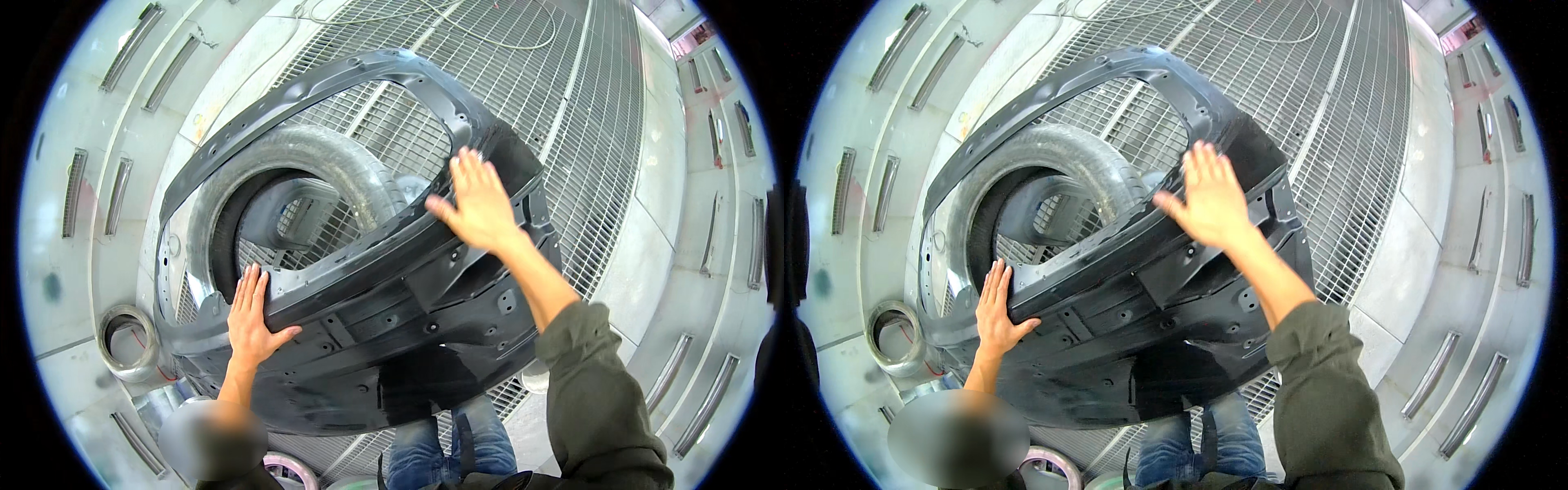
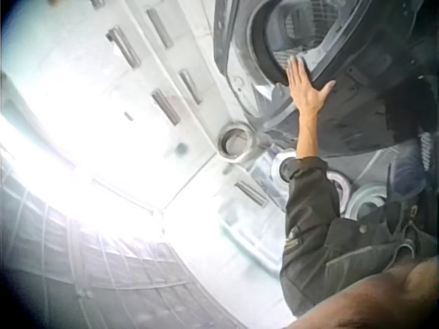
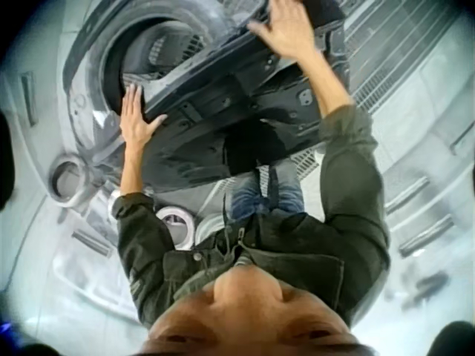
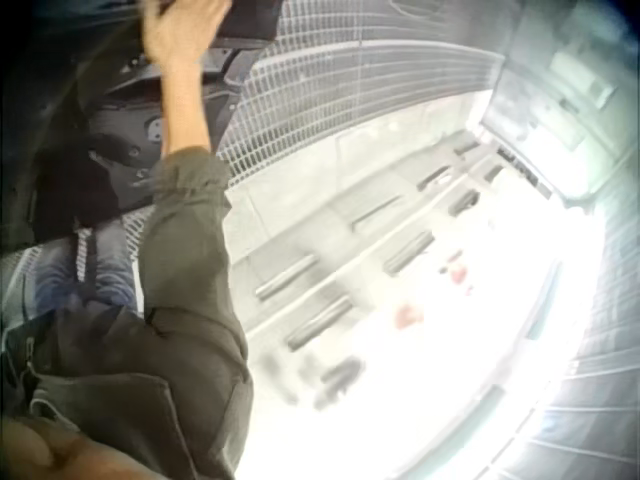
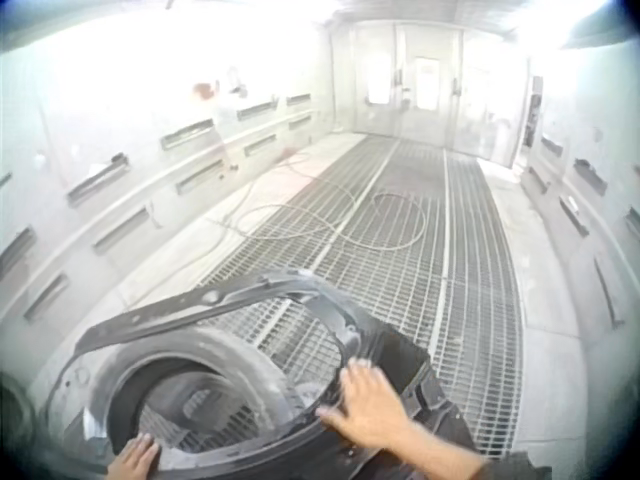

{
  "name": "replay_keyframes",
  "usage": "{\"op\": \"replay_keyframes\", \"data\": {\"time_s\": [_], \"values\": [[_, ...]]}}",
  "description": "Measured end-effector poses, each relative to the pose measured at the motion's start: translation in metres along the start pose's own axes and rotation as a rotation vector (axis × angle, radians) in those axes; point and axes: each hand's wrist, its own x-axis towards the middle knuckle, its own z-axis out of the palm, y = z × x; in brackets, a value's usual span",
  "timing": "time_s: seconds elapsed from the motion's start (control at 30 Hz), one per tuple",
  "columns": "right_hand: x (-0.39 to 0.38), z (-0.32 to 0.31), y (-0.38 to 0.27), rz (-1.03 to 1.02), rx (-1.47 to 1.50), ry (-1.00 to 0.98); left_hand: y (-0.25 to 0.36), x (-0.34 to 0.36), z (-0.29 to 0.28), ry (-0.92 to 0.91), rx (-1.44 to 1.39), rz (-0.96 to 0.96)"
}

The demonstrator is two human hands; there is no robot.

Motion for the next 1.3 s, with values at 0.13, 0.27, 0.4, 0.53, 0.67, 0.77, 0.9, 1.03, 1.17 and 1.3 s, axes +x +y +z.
{"op": "replay_keyframes", "data": {"time_s": [0.13, 0.27, 0.4, 0.53, 0.67, 0.77, 0.9, 1.03, 1.17, 1.3], "values": [[0.007, -0.003, 0.026, -0.087, 0.039, 0.011, -0.005, 0.001, 0.001, 0.005, 0.011, -0.002], [0.056, -0.009, 0.129, 0.241, 0.061, 0.022, -0.003, 0.012, 0.004, 0.001, 0.003, 0.016], [0.055, 0.002, 0.109, 0.278, 0.099, 0.102, -0.004, 0.008, 0.003, 0.018, 0.002, 0.027], [-0.018, 0.001, -0.005, -0.108, 0.095, 0.195, -0.005, 0.006, 0.003, -0.007, 0.022, 0.019], [-0.027, -0.006, 0.005, -0.277, 0.157, 0.126, -0.007, 0.004, 0.006, 0.003, -0.009, 0.023], [-0.010, -0.003, 0.037, -0.163, 0.172, 0.221, -0.006, 0.007, 0.008, -0.002, -0.004, 0.025], [-0.006, 0.008, 0.044, -0.045, 0.172, 0.294, -0.005, 0.008, 0.010, 0.000, -0.042, 0.038], [-0.023, 0.019, -0.002, 0.232, 0.136, 0.515, -0.005, 0.004, 0.010, 0.006, -0.037, 0.027], [-0.071, 0.027, -0.094, 0.035, 0.375, 0.468, -0.004, 0.004, 0.009, 0.003, -0.015, 0.039], [-0.076, 0.029, -0.082, -0.090, 0.348, 0.469, -0.011, 0.000, 0.011, 0.004, -0.022, 0.039]]}}
